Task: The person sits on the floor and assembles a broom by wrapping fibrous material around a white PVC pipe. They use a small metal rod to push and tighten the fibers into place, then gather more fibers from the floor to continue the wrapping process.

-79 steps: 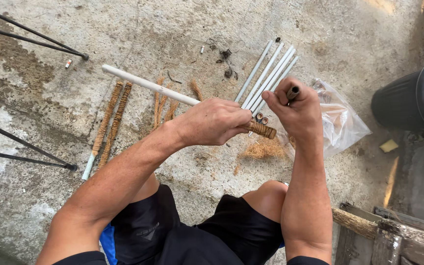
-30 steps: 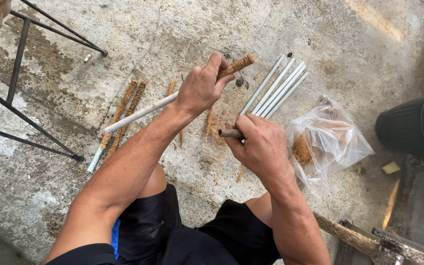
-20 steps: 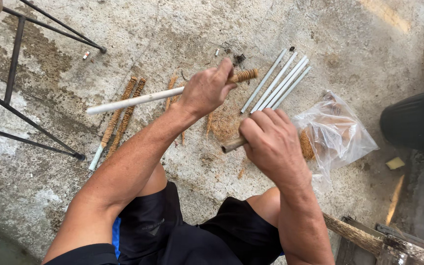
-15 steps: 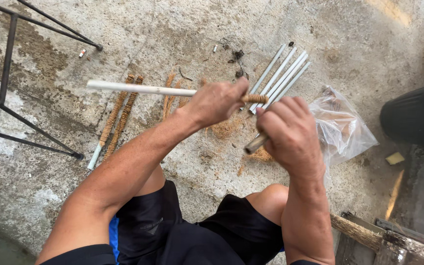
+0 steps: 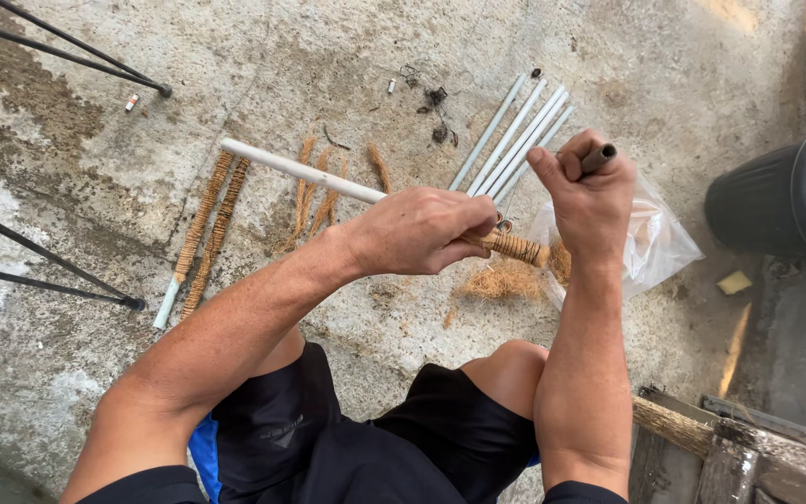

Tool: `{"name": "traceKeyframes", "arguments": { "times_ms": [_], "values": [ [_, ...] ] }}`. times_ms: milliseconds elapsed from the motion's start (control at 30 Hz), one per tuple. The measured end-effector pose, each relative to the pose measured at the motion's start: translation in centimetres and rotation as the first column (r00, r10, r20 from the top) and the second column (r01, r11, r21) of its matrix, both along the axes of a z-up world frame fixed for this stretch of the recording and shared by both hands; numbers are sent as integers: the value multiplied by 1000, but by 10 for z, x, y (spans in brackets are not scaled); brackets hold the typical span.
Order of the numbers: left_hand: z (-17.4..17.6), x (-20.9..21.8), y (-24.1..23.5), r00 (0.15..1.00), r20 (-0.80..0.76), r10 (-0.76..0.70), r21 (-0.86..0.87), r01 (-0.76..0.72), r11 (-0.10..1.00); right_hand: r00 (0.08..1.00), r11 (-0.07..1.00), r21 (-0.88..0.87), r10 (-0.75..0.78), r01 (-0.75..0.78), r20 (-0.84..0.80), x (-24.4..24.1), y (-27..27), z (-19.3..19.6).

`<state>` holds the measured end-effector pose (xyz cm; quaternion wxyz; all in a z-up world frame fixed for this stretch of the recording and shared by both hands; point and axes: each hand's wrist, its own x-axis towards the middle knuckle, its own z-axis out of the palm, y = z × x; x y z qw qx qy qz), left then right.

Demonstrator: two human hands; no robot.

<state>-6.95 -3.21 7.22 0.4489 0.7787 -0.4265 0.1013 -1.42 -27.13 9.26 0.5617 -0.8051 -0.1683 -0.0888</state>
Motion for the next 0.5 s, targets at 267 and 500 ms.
{"name": "traceKeyframes", "arguments": {
  "times_ms": [267, 500],
  "values": [
    [-1, 10, 14, 980, -192, 52, -260, -102, 960, 925, 945, 327, 129, -5, -359, 8, 24, -24],
    [-7, 24, 37, 859, -503, -96, -538, -224, 813, 935, 911, 413, 135, 14, -329, 7, 35, -27]
  ]
}}
